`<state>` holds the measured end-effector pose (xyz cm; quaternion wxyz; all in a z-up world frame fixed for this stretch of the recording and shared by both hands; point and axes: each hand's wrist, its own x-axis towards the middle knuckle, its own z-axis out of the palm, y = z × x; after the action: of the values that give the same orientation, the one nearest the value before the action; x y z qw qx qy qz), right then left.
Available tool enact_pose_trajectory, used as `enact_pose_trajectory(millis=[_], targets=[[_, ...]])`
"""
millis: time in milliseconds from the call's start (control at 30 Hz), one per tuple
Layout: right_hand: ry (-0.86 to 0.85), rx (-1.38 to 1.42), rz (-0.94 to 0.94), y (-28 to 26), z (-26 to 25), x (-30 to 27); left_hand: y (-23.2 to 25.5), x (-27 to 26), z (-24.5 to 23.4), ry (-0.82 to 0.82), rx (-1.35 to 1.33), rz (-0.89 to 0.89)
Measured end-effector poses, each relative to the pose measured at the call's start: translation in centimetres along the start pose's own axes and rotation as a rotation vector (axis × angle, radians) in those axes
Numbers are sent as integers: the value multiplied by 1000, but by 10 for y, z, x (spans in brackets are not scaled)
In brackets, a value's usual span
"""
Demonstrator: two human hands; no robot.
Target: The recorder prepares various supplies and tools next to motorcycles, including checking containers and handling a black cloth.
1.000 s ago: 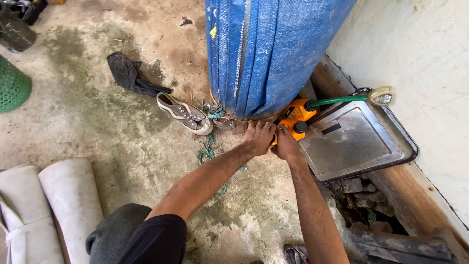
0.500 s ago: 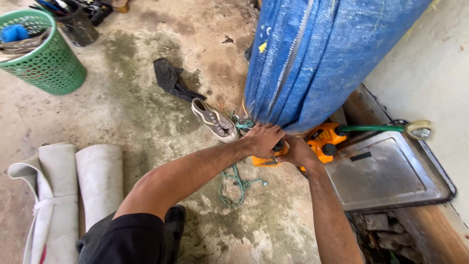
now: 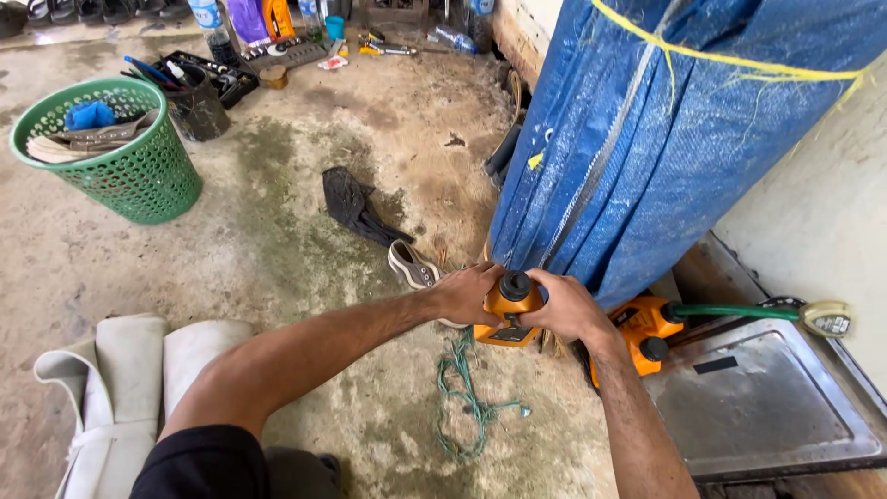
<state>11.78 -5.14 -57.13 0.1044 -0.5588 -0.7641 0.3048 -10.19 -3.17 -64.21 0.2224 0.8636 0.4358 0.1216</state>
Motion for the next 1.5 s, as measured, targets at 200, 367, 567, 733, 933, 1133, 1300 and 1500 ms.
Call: enact_pose_trajectory(millis=[200,367,567,733,933,1133,1300,1500], targets=[[52,-60,-95,-29,2,16,1,-15,-42,-2,42,-92],[71,-80,-93,-52,6,24,-14,-27,-56,65,25,-44],[116,-138,-144,-88,10,22,-23,-49,-68,130,-3,-63],[141,-159,-231,-110,17,28,-32,-69,-86,169,-8,-74],[200,-198,-294,-138,33,34,-49,-96,-107,233,42,-41],[231,-231,-382,-156,62,53,-66,-135,-129,237,88,-30],[122,-204,-324,-190,85,68,-99,-160,-135,265,87,-49],[166,-79,-526,-204,117,95,-127,-190,-148,244,139,-112]])
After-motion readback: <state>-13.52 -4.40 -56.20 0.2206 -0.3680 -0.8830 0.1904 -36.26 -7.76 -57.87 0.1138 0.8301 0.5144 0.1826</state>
